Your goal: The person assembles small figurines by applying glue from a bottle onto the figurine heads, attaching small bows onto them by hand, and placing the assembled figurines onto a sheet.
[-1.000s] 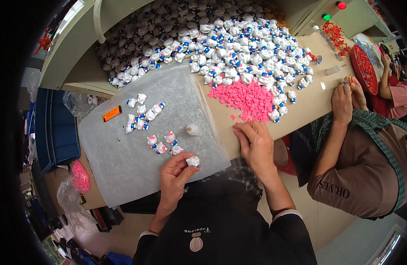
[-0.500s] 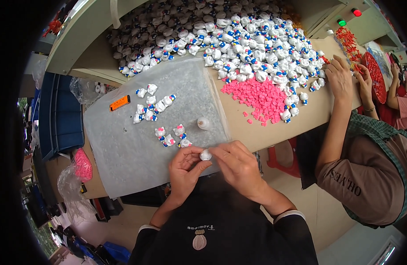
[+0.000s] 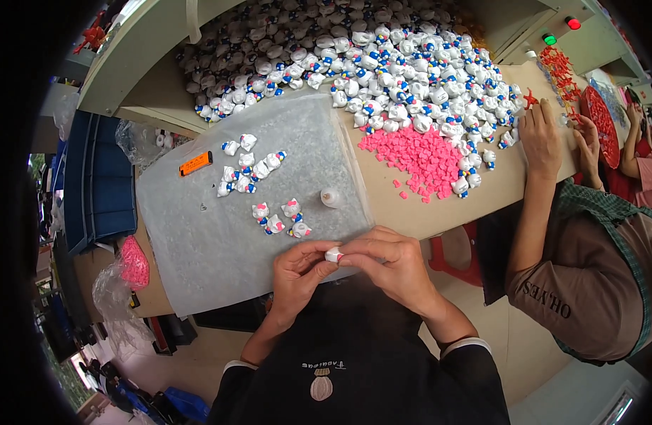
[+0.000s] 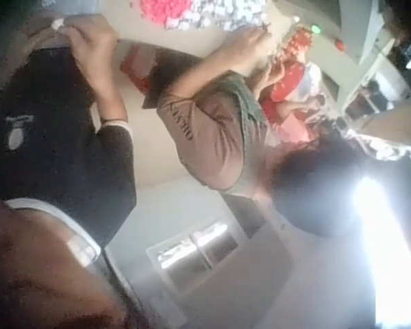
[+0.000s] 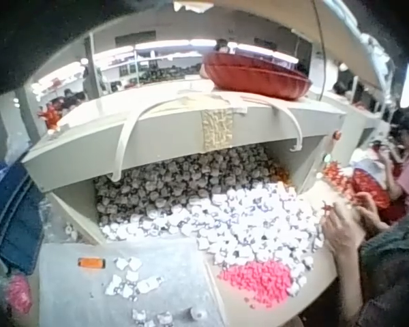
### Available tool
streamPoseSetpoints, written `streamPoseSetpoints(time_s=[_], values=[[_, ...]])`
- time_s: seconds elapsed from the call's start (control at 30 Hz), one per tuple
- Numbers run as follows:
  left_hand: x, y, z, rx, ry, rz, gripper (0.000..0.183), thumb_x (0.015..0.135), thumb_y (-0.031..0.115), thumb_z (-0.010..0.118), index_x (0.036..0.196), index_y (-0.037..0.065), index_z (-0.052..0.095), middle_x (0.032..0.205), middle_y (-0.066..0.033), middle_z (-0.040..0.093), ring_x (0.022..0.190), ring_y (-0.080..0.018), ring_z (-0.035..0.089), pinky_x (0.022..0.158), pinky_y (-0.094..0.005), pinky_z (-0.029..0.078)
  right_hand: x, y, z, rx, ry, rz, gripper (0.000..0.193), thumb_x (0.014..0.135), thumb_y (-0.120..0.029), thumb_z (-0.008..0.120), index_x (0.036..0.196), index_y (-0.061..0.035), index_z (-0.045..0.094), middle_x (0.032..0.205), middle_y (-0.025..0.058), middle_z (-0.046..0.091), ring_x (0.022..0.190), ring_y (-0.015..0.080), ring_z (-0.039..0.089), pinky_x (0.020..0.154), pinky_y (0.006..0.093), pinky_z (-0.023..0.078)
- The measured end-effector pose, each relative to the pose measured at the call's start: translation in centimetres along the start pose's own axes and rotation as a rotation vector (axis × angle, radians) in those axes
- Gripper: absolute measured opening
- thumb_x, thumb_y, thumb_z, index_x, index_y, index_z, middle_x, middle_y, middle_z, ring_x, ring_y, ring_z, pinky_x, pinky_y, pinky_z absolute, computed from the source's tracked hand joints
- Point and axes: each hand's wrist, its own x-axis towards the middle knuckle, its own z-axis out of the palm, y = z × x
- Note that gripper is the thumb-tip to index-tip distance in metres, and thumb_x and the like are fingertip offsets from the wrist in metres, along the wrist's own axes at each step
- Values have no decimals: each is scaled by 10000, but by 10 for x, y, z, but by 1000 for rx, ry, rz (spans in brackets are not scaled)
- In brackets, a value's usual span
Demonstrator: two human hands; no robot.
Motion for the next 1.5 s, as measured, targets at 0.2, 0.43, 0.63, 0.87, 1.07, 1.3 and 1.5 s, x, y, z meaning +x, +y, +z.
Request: streamPoseSetpoints(time_s=[0.2, 0.43, 0.63, 0.87, 1.07, 1.3, 1.5], values=[[-2, 3, 6, 67, 43, 37, 287, 809, -59, 636, 1093, -35, 598, 1027, -99, 634, 933, -129, 610, 835, -248, 491, -2, -2, 8, -62, 75, -118, 146, 711, 25, 708, 854, 2, 698, 767, 89, 649, 682, 183, 586, 616, 282, 462], [-6, 4, -7, 256, 122, 104, 256, 775, -53, 662, 1026, -23, 628, 988, -98, 638, 880, -129, 612, 803, -250, 497, 2, 10, 24, -45, 79, -145, 132, 701, 16, 722, 826, 8, 682, 770, 96, 647, 696, 193, 597, 619, 291, 471], [-6, 9, -41, 686, 420, 207, 235, 728, -18, 724, 949, 3, 647, 931, -76, 637, 762, -140, 605, 631, -243, 490, 12, 19, 23, -65, 231, 39, 285, 652, -53, 795, 890, -3, 648, 795, 58, 602, 668, 139, 544, 581, 263, 437], [32, 41, -76, 873, 712, 342, 193, 781, 30, 679, 972, 14, 649, 935, -101, 609, 773, -182, 601, 619, -291, 482, 44, 16, 35, -127, 353, 4, 444, 635, -89, 812, 1021, -18, 603, 942, 83, 581, 777, 170, 535, 629, 279, 433], [54, 50, -100, 1457, 665, 407, 233, 834, 52, 602, 1064, 37, 637, 997, -128, 564, 867, -299, 544, 774, -338, 451, 45, 31, 37, -316, 276, -201, 394, 712, -49, 740, 1068, -7, 577, 1025, 125, 625, 889, 239, 592, 749, 305, 478], [10, 41, -71, 284, 517, 267, 214, 881, 30, 565, 1093, 8, 576, 1053, -92, 577, 853, -167, 572, 765, -313, 467, 20, 22, 32, 94, 296, -131, 306, 756, -4, 668, 1048, 24, 579, 961, 148, 635, 763, 236, 588, 678, 303, 467], [-6, 17, -21, -515, 80, -19, 169, 883, 61, 589, 1032, 17, 522, 1084, -88, 575, 891, -133, 570, 798, -288, 468, 20, 1, 42, -104, 211, -321, 375, 698, -30, 723, 1051, 25, 610, 899, 141, 642, 751, 265, 581, 664, 319, 470]])
